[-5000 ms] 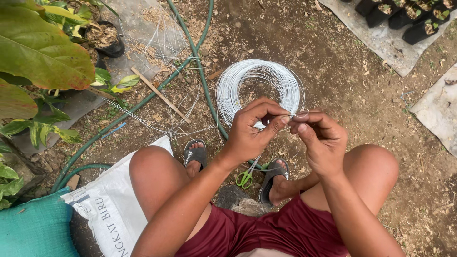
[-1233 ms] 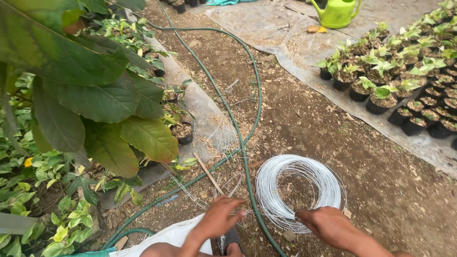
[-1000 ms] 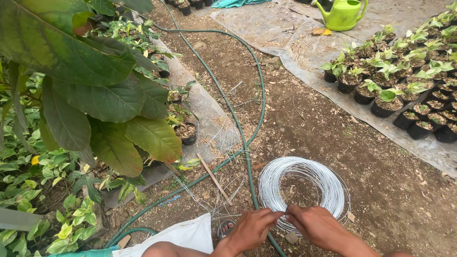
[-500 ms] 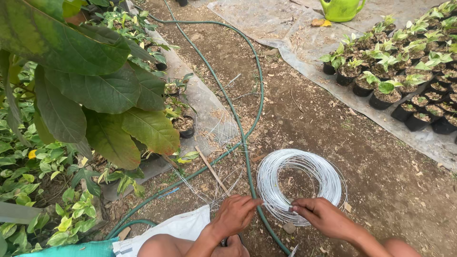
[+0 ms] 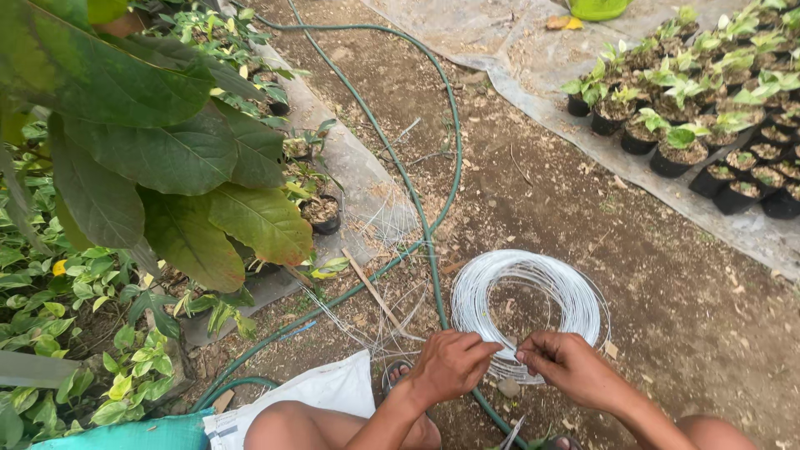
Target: The person sits on the ground and uses green-handled scissors to cut lengths of thin white wire from a coil. They repeatedly measure, cut, and set aside the wire pieces.
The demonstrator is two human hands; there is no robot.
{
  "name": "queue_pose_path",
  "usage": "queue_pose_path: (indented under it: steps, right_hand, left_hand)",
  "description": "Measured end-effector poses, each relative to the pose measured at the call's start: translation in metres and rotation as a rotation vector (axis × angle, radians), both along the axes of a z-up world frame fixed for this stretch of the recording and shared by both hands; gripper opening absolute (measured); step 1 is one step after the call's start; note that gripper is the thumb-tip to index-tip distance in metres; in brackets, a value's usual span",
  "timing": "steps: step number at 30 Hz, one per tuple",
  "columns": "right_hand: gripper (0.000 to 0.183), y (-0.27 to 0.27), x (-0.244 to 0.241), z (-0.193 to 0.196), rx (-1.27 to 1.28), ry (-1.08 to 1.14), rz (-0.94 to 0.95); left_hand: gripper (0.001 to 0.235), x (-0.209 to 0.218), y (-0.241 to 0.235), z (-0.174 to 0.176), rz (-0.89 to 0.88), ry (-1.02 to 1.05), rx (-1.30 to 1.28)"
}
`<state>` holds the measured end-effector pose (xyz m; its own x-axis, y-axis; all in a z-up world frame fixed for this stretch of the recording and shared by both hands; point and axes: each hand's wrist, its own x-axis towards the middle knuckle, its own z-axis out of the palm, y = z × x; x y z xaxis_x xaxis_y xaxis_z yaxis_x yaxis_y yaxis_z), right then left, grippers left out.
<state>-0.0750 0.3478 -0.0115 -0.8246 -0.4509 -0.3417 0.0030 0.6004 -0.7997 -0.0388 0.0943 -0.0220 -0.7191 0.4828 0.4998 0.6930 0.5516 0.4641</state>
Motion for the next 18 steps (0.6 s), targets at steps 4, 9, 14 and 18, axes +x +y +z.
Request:
queue_pose_path:
  steps: [4,9,14,18]
  right_hand:
    - [0.022,-0.010,0.002,-0.002,0.136,0.060,0.019]
    - [0.024,-0.007,0.003,0.005,0.279,0.184,0.051]
    - [0.026,0.001,-0.002,-0.017,0.259,0.260,0.046]
    - [0.035,0.010,-0.008,-0.024,0.035,0.347,0.074]
  left_hand:
    - [0.030,0.000,0.015,-0.005,-0.060,0.049,0.082]
    - [0.028,-0.010,0.023,-0.026,-0.046,0.076,-0.006]
    - [0.021,-0.021,0.030,-0.043,-0.085,0.054,-0.125]
    - [0.020,-0.029,0.032,-0.051,-0.095,0.066,-0.094]
